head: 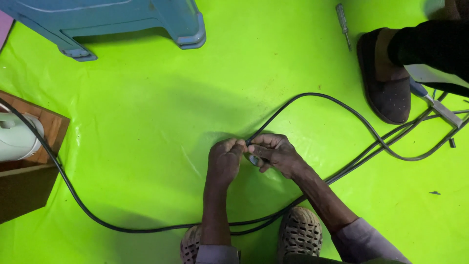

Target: Repairing a damaged electrical cable by stripping the insulation, joining the wires, and insulating the connection with electrical tape.

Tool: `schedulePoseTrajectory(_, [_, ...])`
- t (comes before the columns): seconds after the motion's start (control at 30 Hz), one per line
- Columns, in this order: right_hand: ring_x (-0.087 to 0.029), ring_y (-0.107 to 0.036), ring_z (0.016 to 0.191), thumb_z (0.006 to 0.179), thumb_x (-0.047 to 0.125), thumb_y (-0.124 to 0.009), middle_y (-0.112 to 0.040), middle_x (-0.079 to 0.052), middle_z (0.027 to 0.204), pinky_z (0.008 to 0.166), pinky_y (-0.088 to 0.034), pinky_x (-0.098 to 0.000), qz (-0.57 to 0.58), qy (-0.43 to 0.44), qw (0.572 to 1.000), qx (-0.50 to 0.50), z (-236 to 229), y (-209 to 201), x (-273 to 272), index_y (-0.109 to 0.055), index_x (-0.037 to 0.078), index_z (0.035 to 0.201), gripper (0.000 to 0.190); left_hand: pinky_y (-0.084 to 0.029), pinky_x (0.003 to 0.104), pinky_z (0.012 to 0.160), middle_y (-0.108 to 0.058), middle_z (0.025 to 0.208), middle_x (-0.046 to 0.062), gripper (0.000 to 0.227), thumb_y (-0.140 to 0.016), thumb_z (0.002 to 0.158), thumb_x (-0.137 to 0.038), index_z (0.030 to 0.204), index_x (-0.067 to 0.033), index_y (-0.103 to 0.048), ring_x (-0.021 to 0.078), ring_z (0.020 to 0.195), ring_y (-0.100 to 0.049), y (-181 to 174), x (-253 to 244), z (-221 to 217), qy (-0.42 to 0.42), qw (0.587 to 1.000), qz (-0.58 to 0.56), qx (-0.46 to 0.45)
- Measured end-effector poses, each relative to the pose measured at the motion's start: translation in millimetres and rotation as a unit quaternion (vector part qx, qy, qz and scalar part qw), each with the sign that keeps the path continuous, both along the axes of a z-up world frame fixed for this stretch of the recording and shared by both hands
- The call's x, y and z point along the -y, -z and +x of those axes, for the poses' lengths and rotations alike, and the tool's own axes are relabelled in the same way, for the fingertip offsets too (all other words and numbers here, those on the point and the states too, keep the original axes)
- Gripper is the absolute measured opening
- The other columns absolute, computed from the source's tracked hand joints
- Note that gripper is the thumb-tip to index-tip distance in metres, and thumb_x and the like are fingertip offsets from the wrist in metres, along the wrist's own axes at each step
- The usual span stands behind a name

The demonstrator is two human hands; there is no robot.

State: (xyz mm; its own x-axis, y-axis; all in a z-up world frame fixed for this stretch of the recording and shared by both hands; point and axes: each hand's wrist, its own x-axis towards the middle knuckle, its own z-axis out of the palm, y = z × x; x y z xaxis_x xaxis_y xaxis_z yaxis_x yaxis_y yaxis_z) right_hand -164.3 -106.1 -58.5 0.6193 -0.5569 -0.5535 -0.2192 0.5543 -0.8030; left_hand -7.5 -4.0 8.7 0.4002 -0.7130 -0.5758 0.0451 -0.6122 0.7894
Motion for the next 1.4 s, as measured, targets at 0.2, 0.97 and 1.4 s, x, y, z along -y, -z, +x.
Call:
schedulePoseTrajectory(0.2, [-0.025, -0.076, 0.064, 0.092, 0.007, -0.076, -0.074, -0.022, 0.074, 0.037, -0.061, -0.027, -0.009, 0.016, 1.0, 0.019, 13.3, 19.2, -13.1, -0.071, -0.008, 0.099, 0.018, -0.036, 0.028, 0.04, -0.053, 0.056, 0.005, 0.028, -0.061, 0.098, -0.025, 0.085, -0.003, -0.073, 0.0112, 0.039, -0.04, 49.4, -6.3, 8.5, -0.077, 0.985, -0.026, -0.151])
schedulePoseTrajectory(0.97, [-0.019, -0.063, 0.04, 0.082, -0.004, -0.079, -0.074, -0.022, 0.079, 0.029, -0.056, -0.0257, -0.105, 0.115, 0.987, 0.024, 59.7, 6.4, -0.7, -0.063, -0.009, 0.113, 0.035, -0.03, 0.024, 0.037, -0.07, 0.068, 0.018, 0.03, -0.077, 0.085, -0.015, 0.107, 0.0054, -0.075, 0.0134, 0.036, -0.045, 34.1, -11.2, 12.6, -0.323, 0.902, -0.054, -0.281])
schedulePoseTrajectory(1.4, [-0.014, -0.056, 0.032, 0.096, 0.0, -0.069, -0.073, -0.02, 0.084, 0.028, -0.054, -0.0265, -0.195, 0.202, 0.959, -0.043, 7.9, -24.1, 43.7, -0.064, -0.009, 0.106, 0.014, -0.031, 0.024, 0.035, -0.072, 0.07, 0.024, 0.042, -0.077, 0.086, -0.016, 0.122, 0.0043, -0.071, 0.015, 0.033, -0.05, 47.6, -14.8, 3.5, -0.332, 0.898, -0.112, -0.265])
